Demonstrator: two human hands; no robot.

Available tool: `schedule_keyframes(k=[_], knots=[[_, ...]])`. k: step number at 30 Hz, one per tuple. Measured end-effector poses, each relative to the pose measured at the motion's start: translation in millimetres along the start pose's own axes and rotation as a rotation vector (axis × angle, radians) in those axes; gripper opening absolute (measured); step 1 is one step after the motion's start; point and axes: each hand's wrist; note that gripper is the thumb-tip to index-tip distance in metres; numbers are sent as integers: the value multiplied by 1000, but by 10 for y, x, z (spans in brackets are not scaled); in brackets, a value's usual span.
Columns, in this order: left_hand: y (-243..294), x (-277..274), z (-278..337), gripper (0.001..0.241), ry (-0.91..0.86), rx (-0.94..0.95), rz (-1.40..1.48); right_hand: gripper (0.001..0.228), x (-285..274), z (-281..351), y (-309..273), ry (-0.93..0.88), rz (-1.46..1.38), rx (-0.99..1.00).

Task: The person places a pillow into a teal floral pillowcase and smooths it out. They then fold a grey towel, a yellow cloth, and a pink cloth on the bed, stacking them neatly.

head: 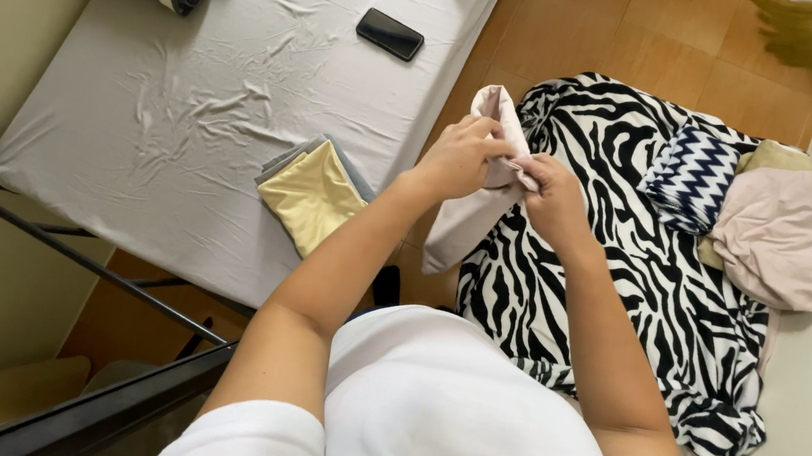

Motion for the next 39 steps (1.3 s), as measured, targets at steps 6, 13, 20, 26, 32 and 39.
schedule_keyframes(k=[6,13,20,26,32,39], knots=[[-180,39,48,28,-239,62,-192,31,-519,127,-253,4,-148,20],[-686,338,305,13,-124,-215,-266,27,-1153,344,189,302,-158,-17],[-579,194,279,24,250,-297,-213,30,-1117,316,652,285,-22,141],[-724,190,450,34,380,-353,-317,23,-973,81,689,235,-30,150],[-769,-106,595,48,406,-353,-349,19,-892,-255,747,93,-167,126],[-956,-164,893,48,366,-303,-400,13,-706,-676,1054,22,-140,55]])
Point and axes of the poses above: each hand's wrist, its own z-axis away from the middle knuckle, its own x-axis out of the palm, y = z × x, and after that the axes turned 5 degrees about -z, right-handed
